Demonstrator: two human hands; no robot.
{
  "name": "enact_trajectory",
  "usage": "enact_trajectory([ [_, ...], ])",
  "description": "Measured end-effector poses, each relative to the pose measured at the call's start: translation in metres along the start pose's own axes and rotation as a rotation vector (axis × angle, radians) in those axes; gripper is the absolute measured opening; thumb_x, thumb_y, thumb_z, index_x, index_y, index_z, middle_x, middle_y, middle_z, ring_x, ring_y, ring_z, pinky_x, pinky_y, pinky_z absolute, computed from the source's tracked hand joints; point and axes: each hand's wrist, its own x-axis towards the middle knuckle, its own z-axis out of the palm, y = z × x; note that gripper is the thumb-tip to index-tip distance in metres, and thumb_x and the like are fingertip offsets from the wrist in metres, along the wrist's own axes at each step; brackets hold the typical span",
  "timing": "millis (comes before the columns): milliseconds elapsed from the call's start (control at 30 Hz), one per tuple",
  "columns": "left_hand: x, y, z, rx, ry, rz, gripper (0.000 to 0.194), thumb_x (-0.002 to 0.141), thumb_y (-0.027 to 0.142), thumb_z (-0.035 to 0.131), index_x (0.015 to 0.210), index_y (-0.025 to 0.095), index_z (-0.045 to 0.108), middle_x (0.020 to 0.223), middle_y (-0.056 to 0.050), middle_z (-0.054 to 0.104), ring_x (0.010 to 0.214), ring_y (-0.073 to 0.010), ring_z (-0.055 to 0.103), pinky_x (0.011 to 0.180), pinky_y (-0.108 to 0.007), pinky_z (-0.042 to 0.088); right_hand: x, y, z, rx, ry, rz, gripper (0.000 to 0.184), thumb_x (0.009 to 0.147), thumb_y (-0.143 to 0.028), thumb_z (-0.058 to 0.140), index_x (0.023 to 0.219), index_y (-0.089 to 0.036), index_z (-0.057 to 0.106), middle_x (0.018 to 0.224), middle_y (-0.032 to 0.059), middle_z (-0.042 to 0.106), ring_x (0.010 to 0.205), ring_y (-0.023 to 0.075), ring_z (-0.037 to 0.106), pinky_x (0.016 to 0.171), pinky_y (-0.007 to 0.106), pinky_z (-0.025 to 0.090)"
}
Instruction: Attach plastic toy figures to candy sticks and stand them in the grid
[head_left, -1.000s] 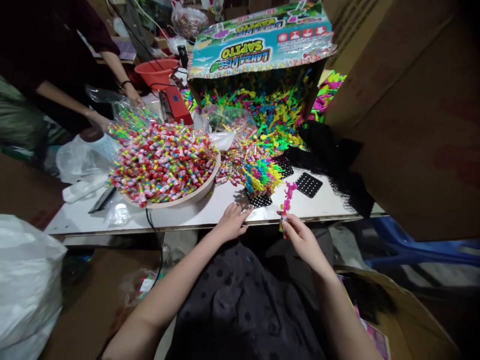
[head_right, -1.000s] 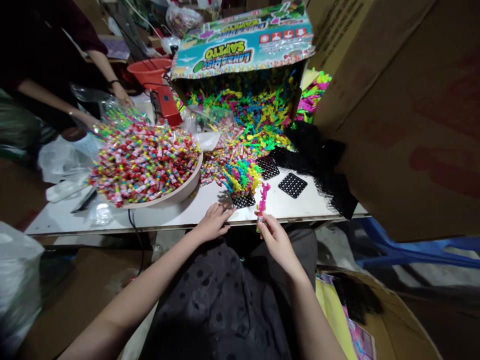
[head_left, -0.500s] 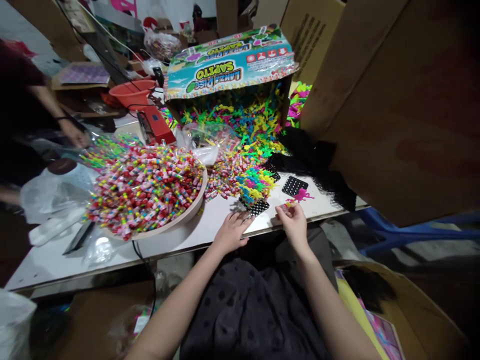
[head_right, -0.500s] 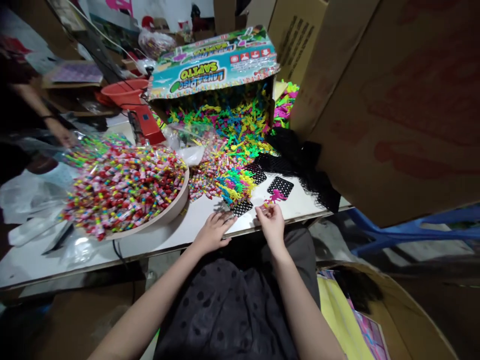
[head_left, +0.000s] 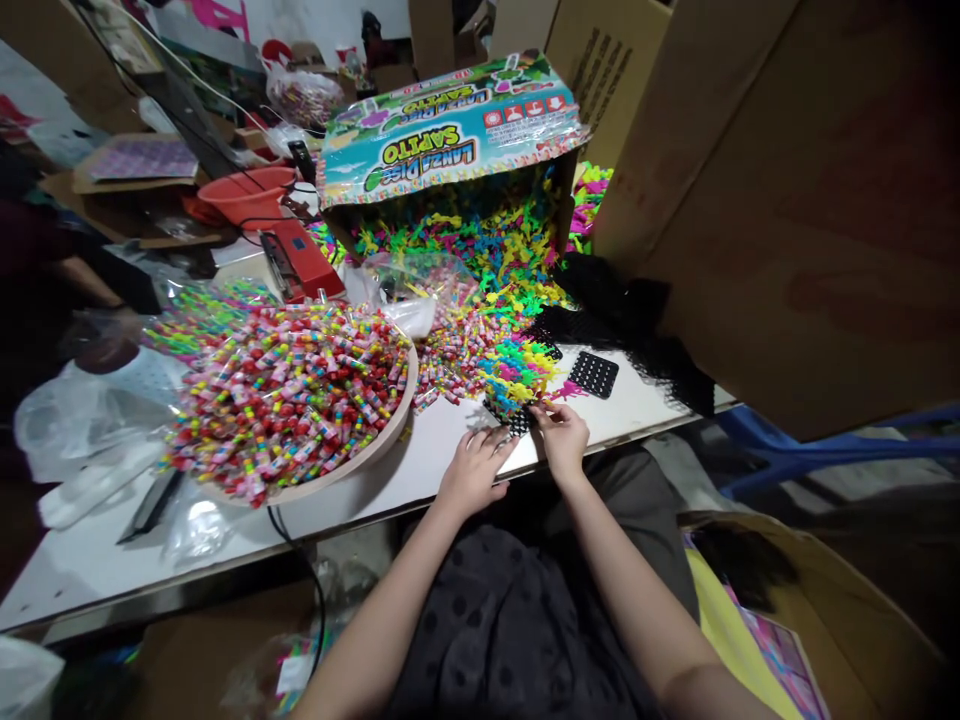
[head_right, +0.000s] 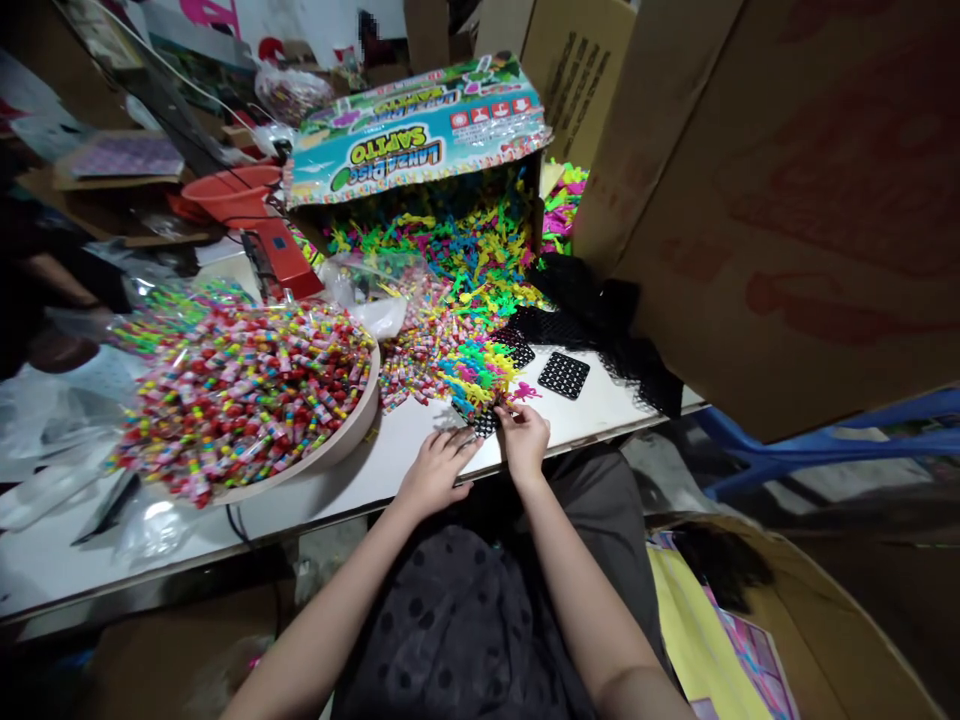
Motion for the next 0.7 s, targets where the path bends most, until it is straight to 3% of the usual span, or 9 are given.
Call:
enact_trajectory([
  [700,0.0005,0.0008,-0.0007,0.008,0.004,0.005,0.074,0.070,0.037,0.060,0.133,0.027,0.024,0.139,-0.003,0.031,0.123,-0.0240,0.027,0.102,-0.041,0.021,-0.0033,0.0067,0.0101,-0.191,0.041,-0.156,0.025,0.072,-0.041,0.057,0.067,-0.018,0.059,0.063,0.0026,0.063,0.056,0.0160,0.054,0.072,0.031,0.036],
])
